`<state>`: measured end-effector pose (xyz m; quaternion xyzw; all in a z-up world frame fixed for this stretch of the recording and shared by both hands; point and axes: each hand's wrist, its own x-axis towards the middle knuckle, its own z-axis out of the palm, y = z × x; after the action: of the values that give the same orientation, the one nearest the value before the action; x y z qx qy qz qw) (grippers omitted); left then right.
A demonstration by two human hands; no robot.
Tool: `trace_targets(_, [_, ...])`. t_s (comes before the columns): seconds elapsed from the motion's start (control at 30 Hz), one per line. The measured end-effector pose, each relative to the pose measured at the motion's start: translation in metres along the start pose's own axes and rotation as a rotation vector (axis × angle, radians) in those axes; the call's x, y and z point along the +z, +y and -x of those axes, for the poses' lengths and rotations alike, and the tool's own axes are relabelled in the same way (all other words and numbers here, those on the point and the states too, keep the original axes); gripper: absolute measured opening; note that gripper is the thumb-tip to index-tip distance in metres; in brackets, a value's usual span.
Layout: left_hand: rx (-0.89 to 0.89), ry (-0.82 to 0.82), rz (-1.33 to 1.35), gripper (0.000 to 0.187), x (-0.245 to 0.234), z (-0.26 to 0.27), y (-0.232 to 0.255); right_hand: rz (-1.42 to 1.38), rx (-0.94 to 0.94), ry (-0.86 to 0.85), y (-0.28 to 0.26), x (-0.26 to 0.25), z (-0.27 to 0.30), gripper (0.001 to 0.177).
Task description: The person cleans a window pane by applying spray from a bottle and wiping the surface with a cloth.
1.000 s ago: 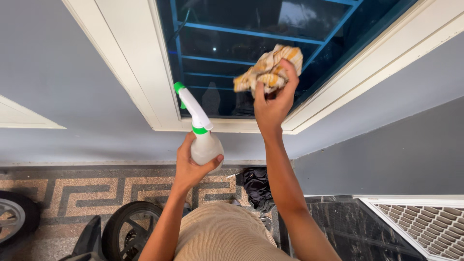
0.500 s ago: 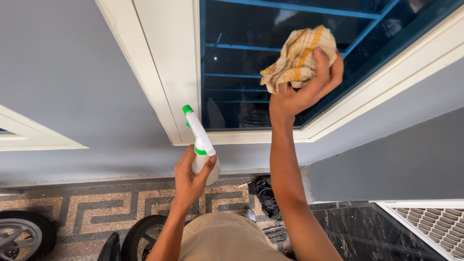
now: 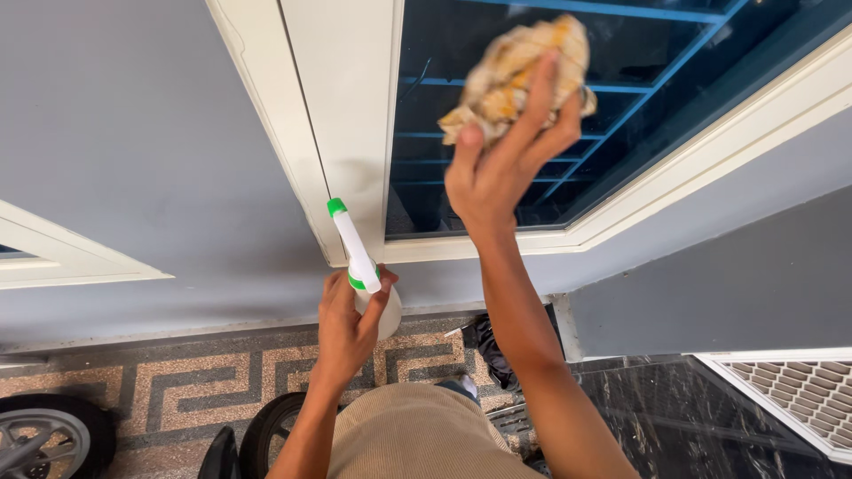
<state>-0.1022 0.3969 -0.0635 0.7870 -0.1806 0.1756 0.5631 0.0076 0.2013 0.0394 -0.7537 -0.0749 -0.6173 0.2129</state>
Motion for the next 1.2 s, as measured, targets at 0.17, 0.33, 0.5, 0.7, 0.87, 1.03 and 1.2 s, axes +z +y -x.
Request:
trace_targets(0.17, [0.105,0.009,-0.158,0.014,-0.008,-0.007,0.007,0.103,-0.17,0.095,-0.001,0.046,0.003,0.063])
trace_targets(0.33, [-0.059,0.067,-0.061,0.016,-0.006,-0.005,0.007,0.038,-0.309,-0.01,0.007,0.049,0.053,0.059])
trace_targets(0.5, [-0.098,0.057,-0.038,0.017,-0.008,-0.007,0.01,0.054,-0.226,0.046,0.026,0.037,0.052,0.055])
trace_targets(0.7, [0.069,0.031,-0.14,0.014,-0.01,-0.004,0.027,0.039,-0.221,0.179,0.021,0.048,0.002,0.055])
trace_targets(0.87, [0.026,-0.023,-0.157,0.012,0.005,-0.002,0.037,0.012,-0.343,0.04,0.029,0.042,0.028,0.052])
trace_targets(1.03, [-0.102,-0.023,-0.007,0.014,0.035,-0.002,0.04,0.084,-0.298,0.011,0.083,0.016,0.053,0.049])
trace_targets(1.2, [-0.236,0.006,0.194,0.02,0.068,-0.001,0.052,0.098,-0.15,0.14,0.137,-0.024,-0.002,0.045])
